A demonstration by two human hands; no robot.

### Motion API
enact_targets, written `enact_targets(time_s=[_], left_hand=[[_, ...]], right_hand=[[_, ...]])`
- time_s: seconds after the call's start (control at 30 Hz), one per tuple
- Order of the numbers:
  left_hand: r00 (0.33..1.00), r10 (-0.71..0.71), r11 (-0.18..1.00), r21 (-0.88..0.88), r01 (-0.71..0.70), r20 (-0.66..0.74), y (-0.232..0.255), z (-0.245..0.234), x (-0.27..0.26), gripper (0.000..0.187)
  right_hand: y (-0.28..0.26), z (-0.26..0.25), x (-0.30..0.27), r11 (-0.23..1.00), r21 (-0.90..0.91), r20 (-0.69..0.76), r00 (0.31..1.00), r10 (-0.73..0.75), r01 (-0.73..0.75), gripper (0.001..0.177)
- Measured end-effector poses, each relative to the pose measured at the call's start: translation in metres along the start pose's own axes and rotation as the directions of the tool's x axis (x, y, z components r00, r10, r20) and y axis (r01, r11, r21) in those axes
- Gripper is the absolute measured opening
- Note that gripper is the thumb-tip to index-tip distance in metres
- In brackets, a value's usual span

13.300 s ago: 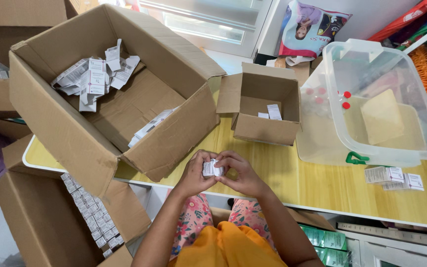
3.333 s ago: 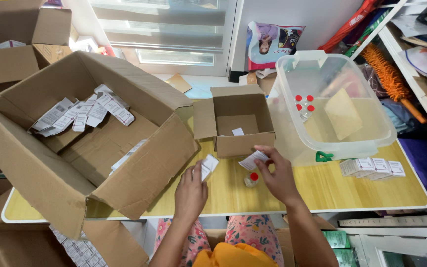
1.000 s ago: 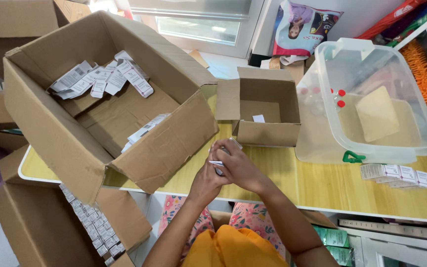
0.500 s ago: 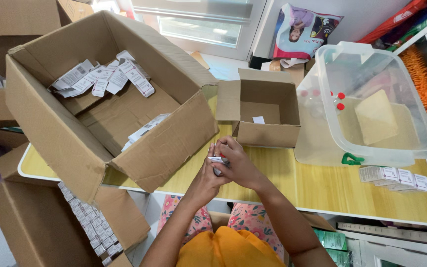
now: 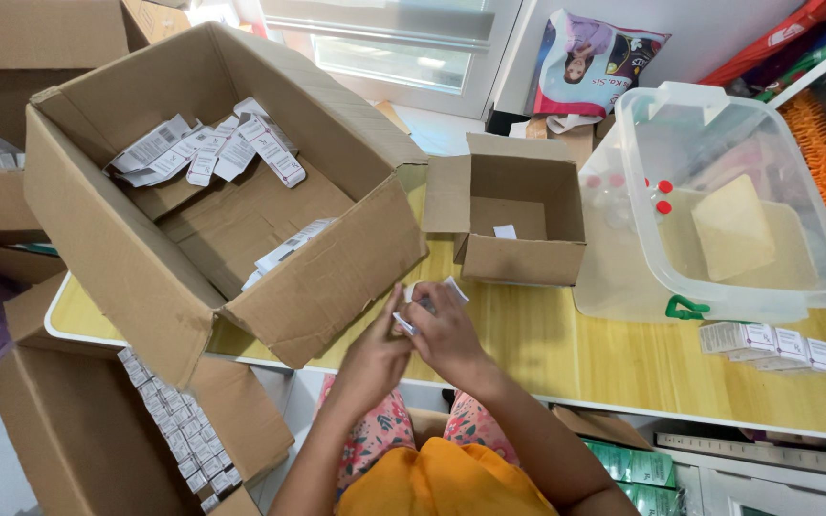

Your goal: The person sits on the floor and packs small white boxes into a larger cardboard box. They pick up boxes from a pile, open them, insert small bottles with red caps, and place the packed boxes into the larger container.

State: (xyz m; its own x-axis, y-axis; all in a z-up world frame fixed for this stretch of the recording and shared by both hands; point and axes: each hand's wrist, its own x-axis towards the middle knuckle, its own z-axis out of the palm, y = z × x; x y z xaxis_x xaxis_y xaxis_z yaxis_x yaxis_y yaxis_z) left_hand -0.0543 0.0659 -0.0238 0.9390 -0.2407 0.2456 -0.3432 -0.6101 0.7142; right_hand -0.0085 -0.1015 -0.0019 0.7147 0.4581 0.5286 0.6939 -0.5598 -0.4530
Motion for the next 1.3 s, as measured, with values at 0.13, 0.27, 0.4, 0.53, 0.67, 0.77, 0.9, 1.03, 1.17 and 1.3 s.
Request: enact_targets(time_s=[0.13, 0.27, 0.4, 0.53, 0.67, 0.77, 0.9, 1.03, 1.17, 1.3], left_hand=[[0.946, 0.127, 0.989, -0.032, -0.143, -0.298, 0.011, -0.021, 0.0, 0.028], [0.91, 0.216, 0.971, -0.021, -0.238, -0.355, 0.019, -0.018, 0.009, 0.031], [0.9, 0.242, 0.969, 0.036, -0.246, -0.361, 0.016, -0.013, 0.018, 0.028], [0.89, 0.286, 0.956, 0.045, -0.29, -0.354, 0.009, -0.013, 0.02, 0.025], [0.904, 0.286, 0.954, 0.0, -0.301, -0.32, 0.007, -0.013, 0.017, 0.029], [0.906, 0.28, 0.956, 0.008, -0.293, -0.318, 0.009, -0.012, 0.015, 0.035], [0.912, 0.263, 0.959, -0.018, -0.283, -0.316, 0.009, -0.012, 0.016, 0.039], [0.913, 0.276, 0.958, 0.006, -0.288, -0.301, 0.01, -0.009, 0.017, 0.039], [0.915, 0.25, 0.968, 0.054, -0.246, -0.316, 0.015, -0.005, 0.017, 0.036], [0.904, 0.249, 0.968, 0.115, -0.223, -0.347, 0.015, -0.005, 0.019, 0.036]], right_hand=[[0.0, -0.008, 0.005, 0.994, 0.095, 0.007, 0.999, 0.054, -0.054, 0.028], [-0.002, -0.015, 0.006, 0.994, 0.104, 0.043, 0.999, 0.025, -0.03, 0.034], [0.001, -0.029, 0.002, 0.955, 0.252, 0.295, 0.952, 0.08, -0.158, 0.045], [0.005, -0.033, -0.005, 0.955, 0.279, 0.298, 0.955, 0.01, -0.097, 0.04], [0.009, -0.031, -0.006, 0.928, 0.354, 0.292, 0.957, 0.009, -0.117, 0.044], [0.011, -0.03, -0.006, 0.91, 0.384, 0.307, 0.951, 0.031, -0.153, 0.043], [0.012, -0.033, -0.006, 0.902, 0.392, 0.321, 0.946, 0.051, -0.182, 0.041], [0.009, -0.036, -0.008, 0.92, 0.355, 0.294, 0.954, 0.058, -0.165, 0.041], [0.001, -0.039, -0.005, 0.931, 0.314, 0.255, 0.961, 0.107, -0.187, 0.036], [-0.006, -0.042, -0.001, 0.969, 0.224, 0.107, 0.991, 0.086, -0.108, 0.038]])
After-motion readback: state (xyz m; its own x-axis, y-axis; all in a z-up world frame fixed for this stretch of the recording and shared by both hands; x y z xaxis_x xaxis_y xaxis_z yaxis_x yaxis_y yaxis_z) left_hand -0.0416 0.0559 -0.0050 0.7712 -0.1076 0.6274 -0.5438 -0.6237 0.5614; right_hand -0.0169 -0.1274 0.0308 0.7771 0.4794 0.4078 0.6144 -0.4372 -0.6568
